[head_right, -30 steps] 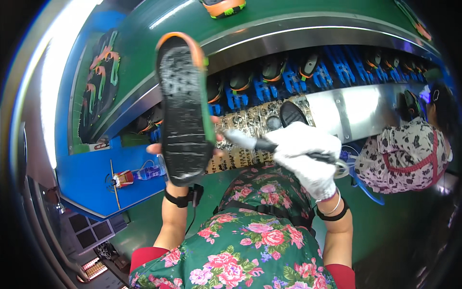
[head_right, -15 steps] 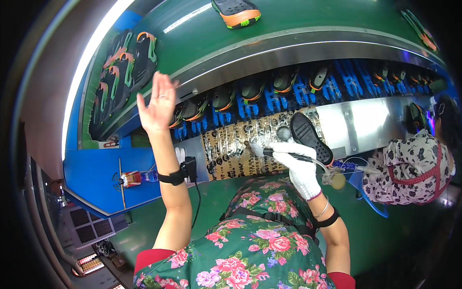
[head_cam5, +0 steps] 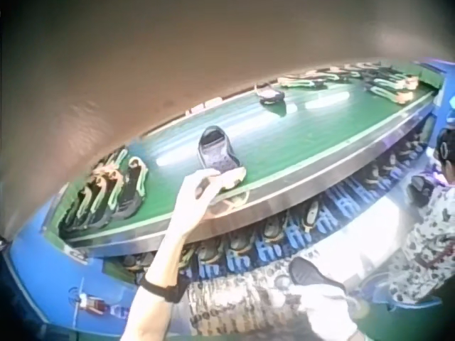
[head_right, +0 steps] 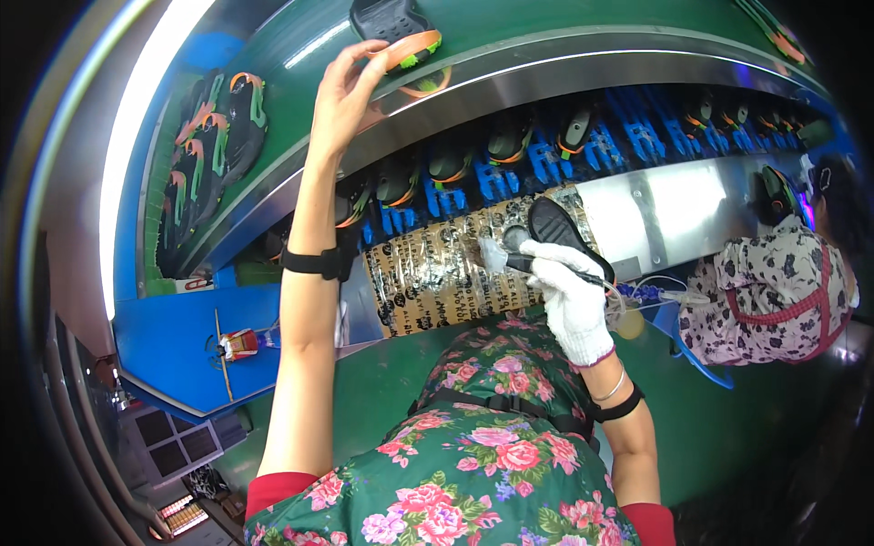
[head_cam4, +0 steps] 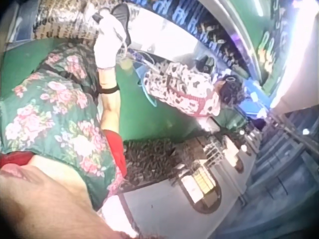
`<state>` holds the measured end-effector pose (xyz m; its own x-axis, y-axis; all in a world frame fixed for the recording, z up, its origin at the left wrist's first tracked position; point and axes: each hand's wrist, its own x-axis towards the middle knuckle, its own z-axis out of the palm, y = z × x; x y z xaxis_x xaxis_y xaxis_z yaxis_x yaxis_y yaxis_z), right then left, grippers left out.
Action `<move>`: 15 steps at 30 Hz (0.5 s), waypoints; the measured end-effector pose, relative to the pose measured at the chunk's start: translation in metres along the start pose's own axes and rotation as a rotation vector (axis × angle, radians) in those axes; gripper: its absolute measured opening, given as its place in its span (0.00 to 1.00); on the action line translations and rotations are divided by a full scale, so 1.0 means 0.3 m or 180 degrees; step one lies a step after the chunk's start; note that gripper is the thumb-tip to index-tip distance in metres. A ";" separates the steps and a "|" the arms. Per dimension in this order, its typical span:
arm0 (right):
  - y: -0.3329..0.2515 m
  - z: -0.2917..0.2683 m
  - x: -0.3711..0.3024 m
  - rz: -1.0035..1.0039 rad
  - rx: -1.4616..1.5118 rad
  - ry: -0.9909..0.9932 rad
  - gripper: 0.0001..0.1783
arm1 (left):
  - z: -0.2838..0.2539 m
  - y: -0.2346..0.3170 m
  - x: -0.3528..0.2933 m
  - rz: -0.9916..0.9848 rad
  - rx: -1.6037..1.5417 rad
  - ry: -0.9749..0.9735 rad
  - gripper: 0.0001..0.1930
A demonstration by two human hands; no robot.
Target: The recorder uses a brush tool to apply a liquid adhesive to the underside of shoe soles, then places them onto a conveyor belt.
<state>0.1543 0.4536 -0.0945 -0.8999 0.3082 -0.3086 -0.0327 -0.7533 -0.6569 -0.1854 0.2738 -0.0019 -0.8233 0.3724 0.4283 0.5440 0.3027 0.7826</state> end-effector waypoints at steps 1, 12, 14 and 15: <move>-0.004 -0.004 0.001 0.0004 -0.0018 0.0013 0.12 | 0.001 0.017 -0.018 0.0716 0.0722 0.0152 0.15; -0.106 0.002 -0.046 -0.0119 0.0651 -0.0256 0.14 | -0.046 0.235 -0.595 -0.0323 -0.0397 0.0808 0.13; -0.129 0.046 -0.054 -0.0105 0.0527 -0.0378 0.15 | -0.018 0.225 -0.659 -0.0569 -0.0933 0.0881 0.33; -0.139 0.072 -0.058 -0.0090 0.0400 -0.0504 0.15 | 0.012 0.245 -0.663 -0.0832 -0.1376 0.0975 0.42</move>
<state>0.1618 0.4672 -0.0469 -0.9547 0.2425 -0.1727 -0.1040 -0.8152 -0.5697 0.0190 0.2251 -0.0311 -0.9654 0.0438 0.2571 0.2544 -0.0587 0.9653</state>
